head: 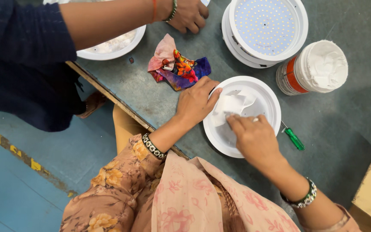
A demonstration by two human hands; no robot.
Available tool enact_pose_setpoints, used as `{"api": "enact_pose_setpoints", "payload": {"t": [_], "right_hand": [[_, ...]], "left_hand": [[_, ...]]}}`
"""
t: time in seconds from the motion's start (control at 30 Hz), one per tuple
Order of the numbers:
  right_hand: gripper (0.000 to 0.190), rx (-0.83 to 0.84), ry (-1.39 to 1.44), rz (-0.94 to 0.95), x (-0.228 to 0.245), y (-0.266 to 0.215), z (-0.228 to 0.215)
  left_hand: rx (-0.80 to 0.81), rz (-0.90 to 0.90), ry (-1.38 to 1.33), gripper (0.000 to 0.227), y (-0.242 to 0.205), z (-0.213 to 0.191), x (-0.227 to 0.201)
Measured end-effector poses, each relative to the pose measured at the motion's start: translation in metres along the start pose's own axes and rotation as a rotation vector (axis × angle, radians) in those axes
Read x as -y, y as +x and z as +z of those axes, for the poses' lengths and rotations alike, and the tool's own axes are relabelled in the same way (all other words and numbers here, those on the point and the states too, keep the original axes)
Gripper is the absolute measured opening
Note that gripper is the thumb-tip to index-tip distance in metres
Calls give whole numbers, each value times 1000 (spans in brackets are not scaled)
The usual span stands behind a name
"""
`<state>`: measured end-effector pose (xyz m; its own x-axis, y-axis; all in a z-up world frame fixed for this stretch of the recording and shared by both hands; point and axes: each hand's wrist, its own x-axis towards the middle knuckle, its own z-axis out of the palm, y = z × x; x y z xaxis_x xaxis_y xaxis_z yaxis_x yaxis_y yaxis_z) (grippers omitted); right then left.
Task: The person applies a white compound to the interior of circular LED light housings using a metal putty knife. They scoop the compound from a container and spread it evenly across the inner surface, then stack the finished units. A green screwdriver is used to scrape excess material from the tool.
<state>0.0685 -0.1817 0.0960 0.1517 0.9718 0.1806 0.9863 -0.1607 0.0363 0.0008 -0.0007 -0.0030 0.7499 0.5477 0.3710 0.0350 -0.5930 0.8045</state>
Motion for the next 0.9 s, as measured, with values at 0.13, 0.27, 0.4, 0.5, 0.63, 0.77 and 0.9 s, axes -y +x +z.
{"api": "enact_pose_setpoints", "payload": {"t": [0.13, 0.27, 0.4, 0.5, 0.63, 0.77, 0.9], "right_hand": [[33, 74, -55, 36, -16, 11, -3], [33, -30, -51, 43, -30, 33, 8], [32, -16, -63, 29, -15, 39, 20], [34, 8, -35, 6, -2, 32, 23], [34, 17, -50, -141, -2, 22, 12], [41, 104, -9, -155, -16, 10, -2], [45, 123, -39, -115, 2, 1, 4]], "left_hand": [[1, -1, -1, 21, 0, 0, 1], [9, -15, -5, 21, 1, -1, 0], [-9, 19, -15, 19, 1, 0, 3], [-11, 24, -21, 19, 0, 4, 5], [-6, 36, -18, 20, 0, 1, 5], [-2, 36, -36, 22, 0, 2, 5], [-12, 37, -27, 22, 0, 2, 6]]}}
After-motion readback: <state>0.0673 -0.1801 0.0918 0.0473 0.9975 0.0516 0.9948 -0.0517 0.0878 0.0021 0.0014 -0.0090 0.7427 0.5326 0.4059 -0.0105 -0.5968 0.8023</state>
